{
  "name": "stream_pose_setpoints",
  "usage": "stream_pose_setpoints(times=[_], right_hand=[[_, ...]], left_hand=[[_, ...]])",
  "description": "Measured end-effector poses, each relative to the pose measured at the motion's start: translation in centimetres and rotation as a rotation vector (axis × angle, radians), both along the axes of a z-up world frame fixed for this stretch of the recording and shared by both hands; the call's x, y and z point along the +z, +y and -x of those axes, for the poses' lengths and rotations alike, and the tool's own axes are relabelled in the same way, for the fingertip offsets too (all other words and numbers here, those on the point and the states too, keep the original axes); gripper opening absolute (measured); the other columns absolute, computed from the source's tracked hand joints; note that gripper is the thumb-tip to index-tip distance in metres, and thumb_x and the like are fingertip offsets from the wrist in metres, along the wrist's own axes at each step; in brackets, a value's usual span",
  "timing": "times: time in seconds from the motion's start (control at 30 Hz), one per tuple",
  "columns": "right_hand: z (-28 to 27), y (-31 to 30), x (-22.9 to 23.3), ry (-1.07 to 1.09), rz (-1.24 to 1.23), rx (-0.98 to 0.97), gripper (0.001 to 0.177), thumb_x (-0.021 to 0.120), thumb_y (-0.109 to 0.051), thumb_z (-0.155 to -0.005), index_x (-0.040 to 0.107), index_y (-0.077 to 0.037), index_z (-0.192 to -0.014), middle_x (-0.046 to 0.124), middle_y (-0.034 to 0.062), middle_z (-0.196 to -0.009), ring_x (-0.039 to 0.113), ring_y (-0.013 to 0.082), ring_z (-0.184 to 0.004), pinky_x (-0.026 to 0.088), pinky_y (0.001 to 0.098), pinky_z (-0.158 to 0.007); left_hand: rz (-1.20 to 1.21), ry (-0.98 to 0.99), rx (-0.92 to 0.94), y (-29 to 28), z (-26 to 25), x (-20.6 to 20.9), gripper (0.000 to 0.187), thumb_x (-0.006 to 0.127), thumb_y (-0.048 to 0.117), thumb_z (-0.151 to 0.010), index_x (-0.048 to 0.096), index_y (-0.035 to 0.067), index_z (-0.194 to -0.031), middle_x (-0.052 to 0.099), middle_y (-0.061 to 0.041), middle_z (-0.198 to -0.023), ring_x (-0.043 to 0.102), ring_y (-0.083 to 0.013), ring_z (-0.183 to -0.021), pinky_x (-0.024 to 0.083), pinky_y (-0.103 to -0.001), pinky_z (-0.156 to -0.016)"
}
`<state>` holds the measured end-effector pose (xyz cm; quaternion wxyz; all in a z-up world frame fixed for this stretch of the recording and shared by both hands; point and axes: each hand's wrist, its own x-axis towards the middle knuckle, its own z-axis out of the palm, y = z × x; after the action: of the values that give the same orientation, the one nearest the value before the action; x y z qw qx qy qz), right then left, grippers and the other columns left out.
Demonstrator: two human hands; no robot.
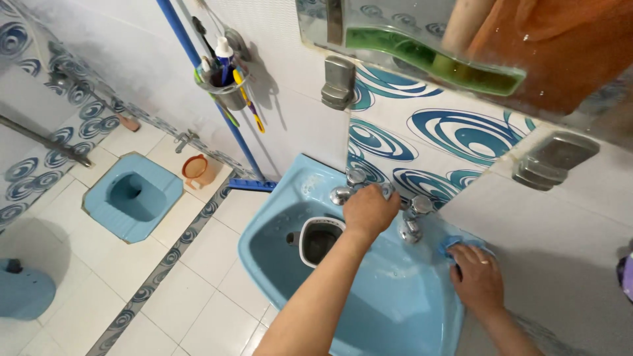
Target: Clean the bathroom sink and faucet using a blue cloth.
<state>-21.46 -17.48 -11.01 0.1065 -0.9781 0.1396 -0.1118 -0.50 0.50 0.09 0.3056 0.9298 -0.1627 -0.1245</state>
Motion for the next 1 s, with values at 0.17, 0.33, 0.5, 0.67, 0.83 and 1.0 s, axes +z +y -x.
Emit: stream_pose_setpoints(times=[0.17, 0.33, 0.5, 0.67, 0.83, 1.0], right_hand=[[-4.8, 2.1, -4.7, -0.182, 0.012, 0.014, 0.041, 0.064, -0.007, -0.082, 0.068, -0.002, -0.122, 0.066, 0.0154, -0.132, 0.058, 0.0363, -0.123, 0.045, 0.0510, -0.105], [-3.1, 1.0, -2.8, -0.222, -0.187, 0.014, 0.039, 0.066, -0.009, -0.082, 0.068, -0.003, -0.120, 0.067, 0.0161, -0.129, 0.059, 0.0383, -0.120, 0.047, 0.0478, -0.104], [-0.1, -1.1, -1.6, -0.011, 0.057, 0.079, 0.045, 0.067, -0.005, -0.076, 0.074, -0.010, -0.120, 0.070, 0.0118, -0.123, 0.063, 0.0339, -0.115, 0.042, 0.0555, -0.099], [-4.9, 1.6, -4.8, -0.135, -0.060, 0.000, 0.035, 0.064, -0.006, -0.085, 0.071, -0.007, -0.120, 0.069, 0.0118, -0.130, 0.061, 0.0329, -0.122, 0.049, 0.0451, -0.106], [-1.3, -0.7, -2.6, -0.113, -0.097, 0.021, 0.040, 0.065, -0.006, -0.082, 0.071, -0.008, -0.122, 0.069, 0.0116, -0.129, 0.061, 0.0320, -0.121, 0.048, 0.0463, -0.107], [-2.8, -1.4, -5.1, -0.008, 0.109, 0.090, 0.036, 0.062, -0.003, -0.087, 0.072, -0.012, -0.121, 0.069, 0.0073, -0.130, 0.062, 0.0286, -0.124, 0.048, 0.0470, -0.106]], left_hand=[[0.007, -0.023, -0.011, -0.3, 0.2, -0.2, 0.053, 0.060, 0.053, -0.089, 0.075, 0.002, -0.094, 0.074, -0.025, -0.096, 0.072, -0.0425, -0.092, 0.057, -0.052, -0.082], [0.025, -0.016, -0.016, -0.6, 0.4, 0.1, 0.053, 0.060, 0.053, -0.088, 0.076, 0.003, -0.093, 0.075, -0.024, -0.096, 0.072, -0.0420, -0.092, 0.057, -0.051, -0.083], [-0.043, -0.057, -0.024, -0.1, -0.1, -0.6, 0.052, 0.060, 0.053, -0.089, 0.075, 0.003, -0.093, 0.074, -0.023, -0.096, 0.072, -0.0412, -0.091, 0.057, -0.051, -0.080], [-0.040, -0.043, -0.014, -0.4, 0.1, -0.1, 0.051, 0.061, 0.052, -0.089, 0.076, 0.004, -0.092, 0.074, -0.023, -0.095, 0.072, -0.0417, -0.090, 0.057, -0.051, -0.081], [-0.022, -0.069, -0.018, -0.8, 0.1, 0.0, 0.052, 0.062, 0.054, -0.089, 0.075, 0.003, -0.092, 0.074, -0.023, -0.095, 0.072, -0.0422, -0.090, 0.057, -0.051, -0.080], [-0.037, -0.065, -0.026, -0.5, 0.3, -0.4, 0.052, 0.062, 0.052, -0.089, 0.075, 0.002, -0.092, 0.075, -0.024, -0.094, 0.073, -0.0415, -0.090, 0.058, -0.051, -0.080]])
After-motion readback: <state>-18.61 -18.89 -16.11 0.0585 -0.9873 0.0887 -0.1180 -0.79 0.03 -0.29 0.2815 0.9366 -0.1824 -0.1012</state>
